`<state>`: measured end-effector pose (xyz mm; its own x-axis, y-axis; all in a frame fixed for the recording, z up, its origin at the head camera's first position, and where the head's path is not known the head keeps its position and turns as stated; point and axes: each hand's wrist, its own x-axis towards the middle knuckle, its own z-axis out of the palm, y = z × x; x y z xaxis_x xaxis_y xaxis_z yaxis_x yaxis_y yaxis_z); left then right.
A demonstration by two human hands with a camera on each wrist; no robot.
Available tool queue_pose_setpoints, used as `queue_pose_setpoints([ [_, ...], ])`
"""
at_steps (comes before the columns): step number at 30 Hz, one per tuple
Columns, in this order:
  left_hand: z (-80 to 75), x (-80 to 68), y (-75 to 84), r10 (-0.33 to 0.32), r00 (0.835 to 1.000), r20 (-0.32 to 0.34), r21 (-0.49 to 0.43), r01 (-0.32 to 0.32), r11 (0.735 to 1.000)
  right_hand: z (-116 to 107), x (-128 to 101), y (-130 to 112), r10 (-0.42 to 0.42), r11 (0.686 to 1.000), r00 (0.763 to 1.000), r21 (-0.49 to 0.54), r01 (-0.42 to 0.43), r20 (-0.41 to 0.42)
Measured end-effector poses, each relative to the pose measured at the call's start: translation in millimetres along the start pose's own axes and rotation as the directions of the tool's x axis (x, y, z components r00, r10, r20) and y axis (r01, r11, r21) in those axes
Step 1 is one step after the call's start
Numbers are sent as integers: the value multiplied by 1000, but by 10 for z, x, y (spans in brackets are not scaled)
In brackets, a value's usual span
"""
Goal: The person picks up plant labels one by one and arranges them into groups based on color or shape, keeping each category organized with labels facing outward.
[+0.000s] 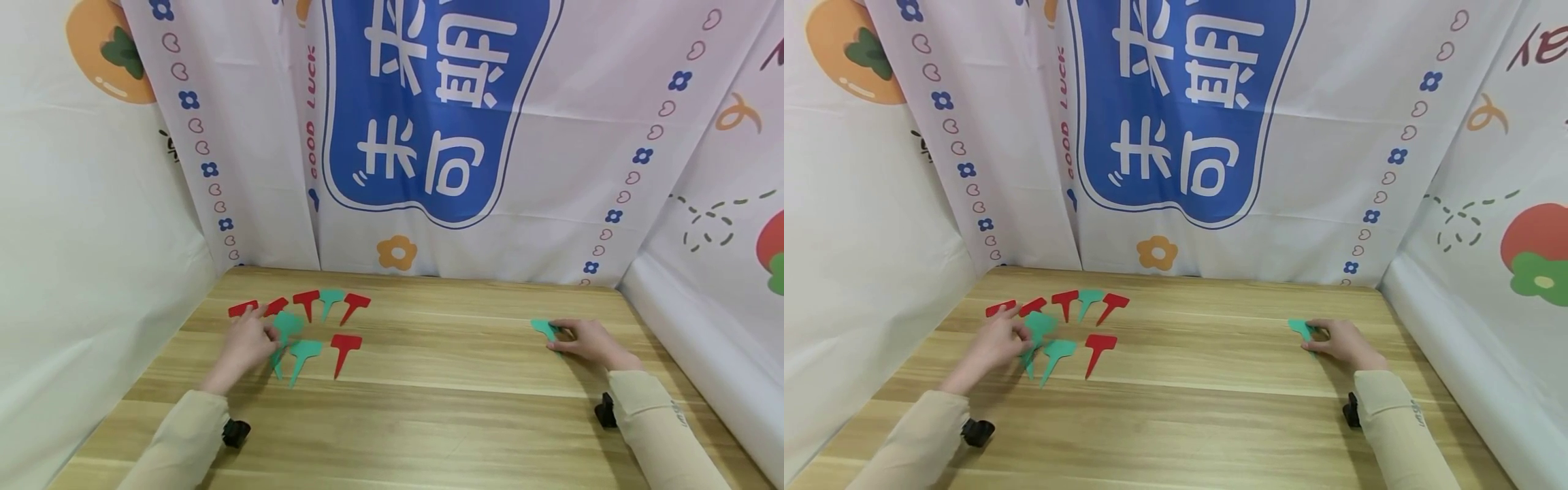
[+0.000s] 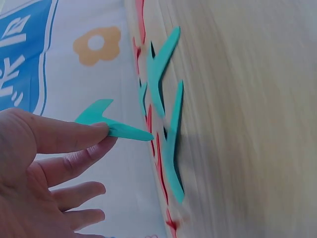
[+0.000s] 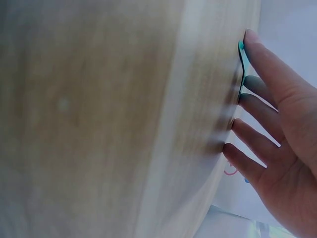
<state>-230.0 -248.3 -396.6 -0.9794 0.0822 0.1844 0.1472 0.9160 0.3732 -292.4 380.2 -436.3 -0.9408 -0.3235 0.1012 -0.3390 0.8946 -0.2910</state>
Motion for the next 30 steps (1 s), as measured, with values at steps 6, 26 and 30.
queue_pose_setpoints([
  [6,102,90,149,25,1000,3,-69,-25,997,8,6,25,-3,1000,1000,-3,3,-4],
  [26,440,388,764,69,996,49,-125,-62,990,19,13,45,-9,1000,1000,8,9,-15],
  [30,531,458,918,79,995,60,-140,-70,988,21,17,53,-1,1000,1000,23,1,-3],
])
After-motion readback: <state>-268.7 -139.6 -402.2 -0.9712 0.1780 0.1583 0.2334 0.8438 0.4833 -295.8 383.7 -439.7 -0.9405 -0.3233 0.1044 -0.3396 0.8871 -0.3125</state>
